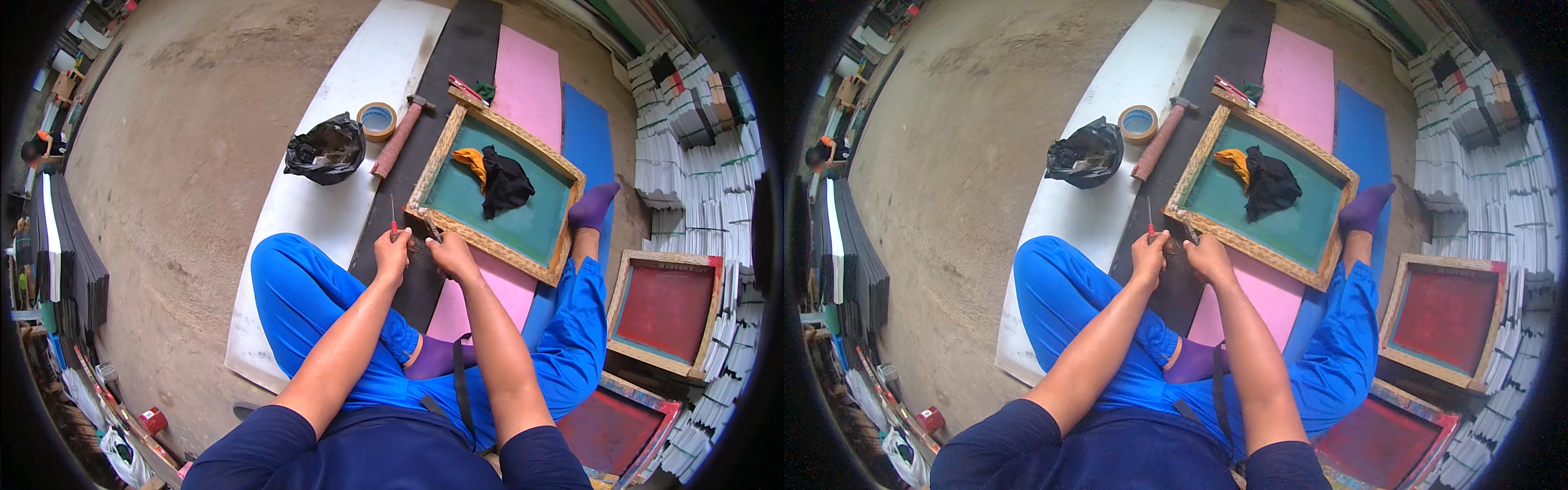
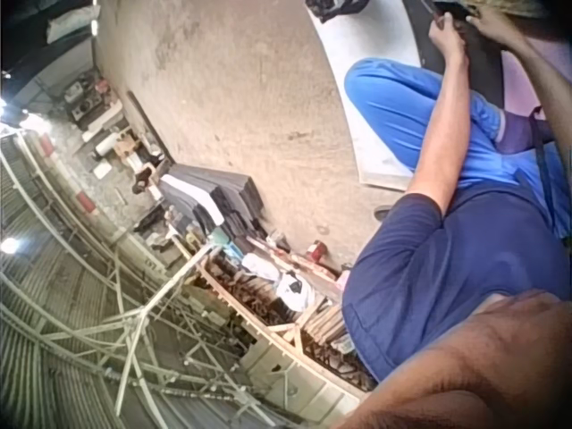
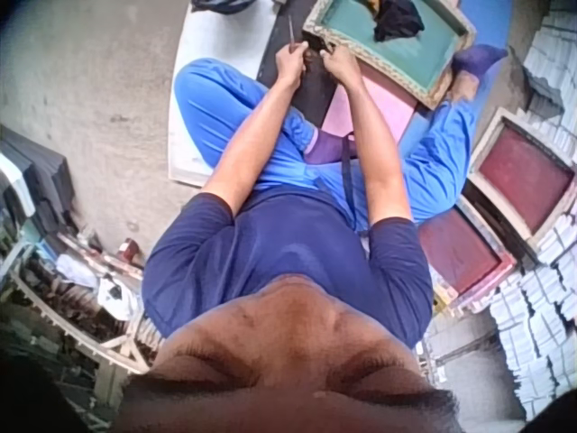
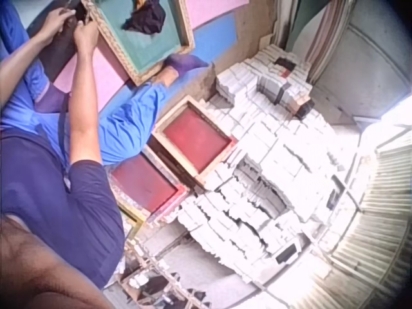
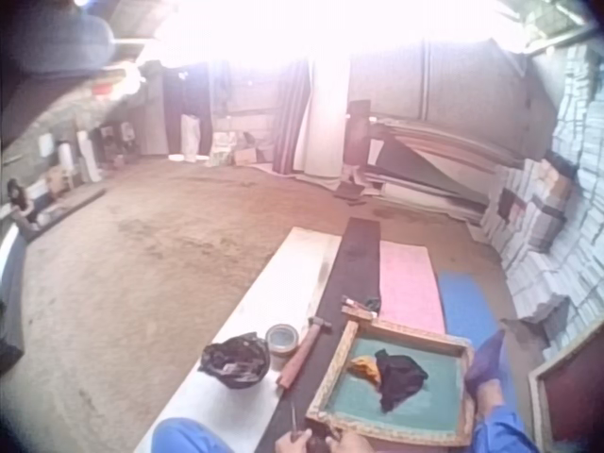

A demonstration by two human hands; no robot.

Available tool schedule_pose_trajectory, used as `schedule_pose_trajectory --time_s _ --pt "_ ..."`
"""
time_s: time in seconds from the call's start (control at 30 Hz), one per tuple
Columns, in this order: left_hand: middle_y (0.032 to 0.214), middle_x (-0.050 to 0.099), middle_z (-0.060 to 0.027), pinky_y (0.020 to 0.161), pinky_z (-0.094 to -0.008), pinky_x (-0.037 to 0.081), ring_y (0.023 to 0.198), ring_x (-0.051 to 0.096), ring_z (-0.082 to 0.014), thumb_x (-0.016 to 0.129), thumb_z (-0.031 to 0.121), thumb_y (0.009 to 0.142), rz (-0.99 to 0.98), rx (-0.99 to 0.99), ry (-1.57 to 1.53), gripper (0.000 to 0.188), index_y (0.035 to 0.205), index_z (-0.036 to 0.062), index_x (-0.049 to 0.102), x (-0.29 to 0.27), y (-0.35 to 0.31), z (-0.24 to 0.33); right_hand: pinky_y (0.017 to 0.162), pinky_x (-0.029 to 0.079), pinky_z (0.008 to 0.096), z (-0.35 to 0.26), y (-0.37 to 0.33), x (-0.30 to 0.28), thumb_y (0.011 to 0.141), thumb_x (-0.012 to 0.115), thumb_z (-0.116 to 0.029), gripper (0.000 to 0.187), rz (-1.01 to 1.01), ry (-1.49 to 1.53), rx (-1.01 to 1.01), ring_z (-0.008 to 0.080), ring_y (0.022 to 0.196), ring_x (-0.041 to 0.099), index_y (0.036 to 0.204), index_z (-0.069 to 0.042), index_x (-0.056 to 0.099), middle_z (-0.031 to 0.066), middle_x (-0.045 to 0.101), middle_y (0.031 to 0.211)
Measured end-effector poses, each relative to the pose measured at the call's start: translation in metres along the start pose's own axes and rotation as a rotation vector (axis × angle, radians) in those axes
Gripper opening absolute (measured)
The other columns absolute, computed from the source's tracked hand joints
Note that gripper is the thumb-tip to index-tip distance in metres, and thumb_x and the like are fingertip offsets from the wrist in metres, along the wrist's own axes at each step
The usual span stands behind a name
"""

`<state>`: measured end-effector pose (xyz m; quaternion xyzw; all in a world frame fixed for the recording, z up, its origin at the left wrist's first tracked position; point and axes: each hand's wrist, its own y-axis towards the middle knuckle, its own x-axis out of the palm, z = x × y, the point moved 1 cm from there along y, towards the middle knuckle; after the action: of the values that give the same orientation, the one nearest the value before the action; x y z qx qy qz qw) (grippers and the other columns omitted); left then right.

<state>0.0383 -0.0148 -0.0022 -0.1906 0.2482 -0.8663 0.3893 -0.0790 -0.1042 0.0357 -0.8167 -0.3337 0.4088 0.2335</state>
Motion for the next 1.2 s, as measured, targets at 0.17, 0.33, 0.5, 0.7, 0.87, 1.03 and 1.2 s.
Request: schedule_pose_trajectory --time_s 0.17,0.33,0.5,0.7,0.87,1.03,1.2 --pt "0.066 0.061 -0.0022 0.036 -0.0245 0.034 0.040 0.045 -0.0074 0.069 0.021 0.091 0.005 -0.022 0.022 0.020 0.088 0.0025 0.065 0.000 -0.003 0.004 0.076 0.052 0.0551 0.004 -0.006 0.024 0.094 0.058 -0.031 0.036 0.335 -0.248 -0.158 0.0478 0.084 0.066 0.092 0.005 0.062 0.0306 0.066 0.083" --pt "0.070 0.063 -0.0040 0.036 -0.0253 0.032 0.039 0.044 -0.0083 0.069 0.023 0.091 -0.001 -0.018 0.027 0.020 0.089 0.0034 0.064 -0.001 0.000 -0.002 0.075 0.054 0.0539 0.004 -0.010 0.037 0.095 0.055 -0.030 0.031 0.356 -0.298 -0.081 0.0447 0.084 0.068 0.098 0.000 0.058 0.0269 0.069 0.086" --pt "0.066 0.061 -0.0026 0.036 -0.0248 0.033 0.040 0.045 -0.0079 0.070 0.022 0.090 0.000 -0.022 0.028 0.020 0.086 0.0029 0.064 -0.003 -0.001 0.002 0.077 0.053 0.0542 -0.004 -0.016 0.025 0.095 0.057 -0.032 0.035 0.376 -0.316 -0.099 0.0458 0.085 0.067 0.096 0.003 0.063 0.0283 0.068 0.084" --pt "0.066 0.061 -0.0022 0.036 -0.0250 0.033 0.039 0.044 -0.0080 0.070 0.023 0.090 -0.007 -0.012 0.024 0.021 0.086 0.0034 0.064 -0.001 -0.002 0.000 0.082 0.054 0.0482 -0.037 -0.020 -0.012 0.094 0.059 -0.032 0.035 0.155 -0.531 -0.091 0.0400 0.095 0.068 0.100 0.000 0.072 0.0236 0.071 0.097" --pt "0.066 0.061 -0.0023 0.036 -0.0252 0.033 0.039 0.044 -0.0078 0.070 0.023 0.091 -0.017 -0.027 0.014 0.021 0.086 0.0038 0.063 -0.001 -0.003 0.000 0.084 0.053 0.0498 -0.033 -0.015 -0.013 0.094 0.059 -0.031 0.035 0.150 -0.517 -0.083 0.0408 0.095 0.068 0.099 0.001 0.071 0.0256 0.070 0.098" --pt "0.066 0.061 -0.0025 0.036 -0.0251 0.033 0.039 0.044 -0.0078 0.070 0.023 0.090 -0.009 -0.036 0.005 0.021 0.086 0.0035 0.064 0.003 -0.002 0.003 0.082 0.053 0.0533 -0.004 -0.010 0.017 0.093 0.058 -0.031 0.035 0.306 -0.376 -0.067 0.0444 0.091 0.067 0.096 0.003 0.067 0.0282 0.069 0.090" --pt "0.068 0.062 -0.0037 0.036 -0.0245 0.034 0.040 0.044 -0.0077 0.070 0.024 0.090 -0.006 -0.059 0.013 0.023 0.090 0.0018 0.065 -0.007 -0.008 -0.005 0.079 0.053 0.0542 0.010 -0.016 0.031 0.092 0.059 -0.031 0.033 0.372 -0.337 -0.098 0.0469 0.085 0.067 0.094 0.002 0.064 0.0285 0.068 0.086"
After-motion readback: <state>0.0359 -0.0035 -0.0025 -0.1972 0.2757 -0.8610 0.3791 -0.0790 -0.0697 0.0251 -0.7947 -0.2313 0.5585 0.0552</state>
